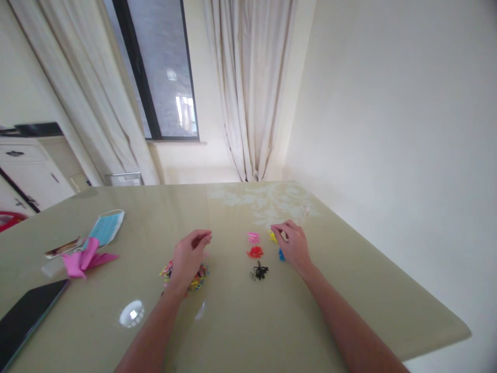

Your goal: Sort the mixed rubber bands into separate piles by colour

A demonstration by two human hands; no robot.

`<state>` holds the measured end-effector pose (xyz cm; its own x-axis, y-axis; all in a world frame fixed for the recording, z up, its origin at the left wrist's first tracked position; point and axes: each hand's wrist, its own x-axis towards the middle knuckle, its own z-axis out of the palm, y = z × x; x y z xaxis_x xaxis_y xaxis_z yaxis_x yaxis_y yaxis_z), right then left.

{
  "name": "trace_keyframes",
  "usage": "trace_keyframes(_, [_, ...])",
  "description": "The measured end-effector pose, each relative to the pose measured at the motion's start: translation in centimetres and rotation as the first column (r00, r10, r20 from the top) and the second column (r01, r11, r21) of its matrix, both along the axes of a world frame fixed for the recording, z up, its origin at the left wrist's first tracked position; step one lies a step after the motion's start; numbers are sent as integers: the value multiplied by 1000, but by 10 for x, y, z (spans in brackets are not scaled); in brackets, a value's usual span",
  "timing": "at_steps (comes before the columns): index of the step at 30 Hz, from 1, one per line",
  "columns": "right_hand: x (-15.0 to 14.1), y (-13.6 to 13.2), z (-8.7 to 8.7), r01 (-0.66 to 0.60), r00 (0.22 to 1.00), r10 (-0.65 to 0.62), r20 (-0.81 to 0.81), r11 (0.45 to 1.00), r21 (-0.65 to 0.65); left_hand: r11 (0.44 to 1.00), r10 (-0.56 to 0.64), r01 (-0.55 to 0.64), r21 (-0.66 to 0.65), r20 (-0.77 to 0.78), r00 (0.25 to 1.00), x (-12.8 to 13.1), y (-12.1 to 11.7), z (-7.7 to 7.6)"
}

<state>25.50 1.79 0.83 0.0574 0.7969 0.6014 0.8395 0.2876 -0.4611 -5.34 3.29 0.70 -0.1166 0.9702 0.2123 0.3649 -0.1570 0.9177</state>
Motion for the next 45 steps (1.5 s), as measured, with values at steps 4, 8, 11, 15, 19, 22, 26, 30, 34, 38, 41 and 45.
trace_keyframes(4, [-38,-9,19,-251,968,250,-29,964,-91,992,-93,119,-49,369,925,17,-7,3])
trace_keyframes(8, [-76,-11,17,-400,916,399,-41,899,-181,963,-167,256,-83,562,810,32,-16,1])
trace_keyframes(11, [-92,-13,1,-403,910,384,-159,908,-114,941,-189,320,-107,618,763,38,-21,-4])
trace_keyframes(15, [-97,-18,-8,-417,884,383,-268,906,-78,945,-181,312,-104,625,759,42,-24,-9])
trace_keyframes(19, [-92,-21,2,-440,831,398,-388,898,-20,956,-183,282,-83,584,791,45,-25,-9])
trace_keyframes(22, [-84,-22,12,-444,764,388,-516,896,16,959,-210,274,-73,464,861,42,-24,-4])
trace_keyframes(26, [-62,-24,29,-487,616,380,-690,872,46,973,-221,223,-62,43,974,23,-21,3])
trace_keyframes(30, [-40,-26,47,-490,564,406,-719,865,105,999,42,-22,38,-701,712,-5,-20,2])
trace_keyframes(34, [-28,-26,56,-449,593,410,-693,883,138,990,13,-128,-53,-887,462,-18,-16,-5])
trace_keyframes(38, [-17,-23,57,-396,605,389,-695,904,161,988,-18,-129,-87,-886,463,-17,-10,-4])
trace_keyframes(41, [-3,-12,51,-291,696,284,-659,951,102,986,5,-147,-75,-876,482,-17,-8,-3])
trace_keyframes(45, [16,9,32,-87,937,70,-341,996,-34,985,29,-159,-60,-864,503,-19,-7,-5])
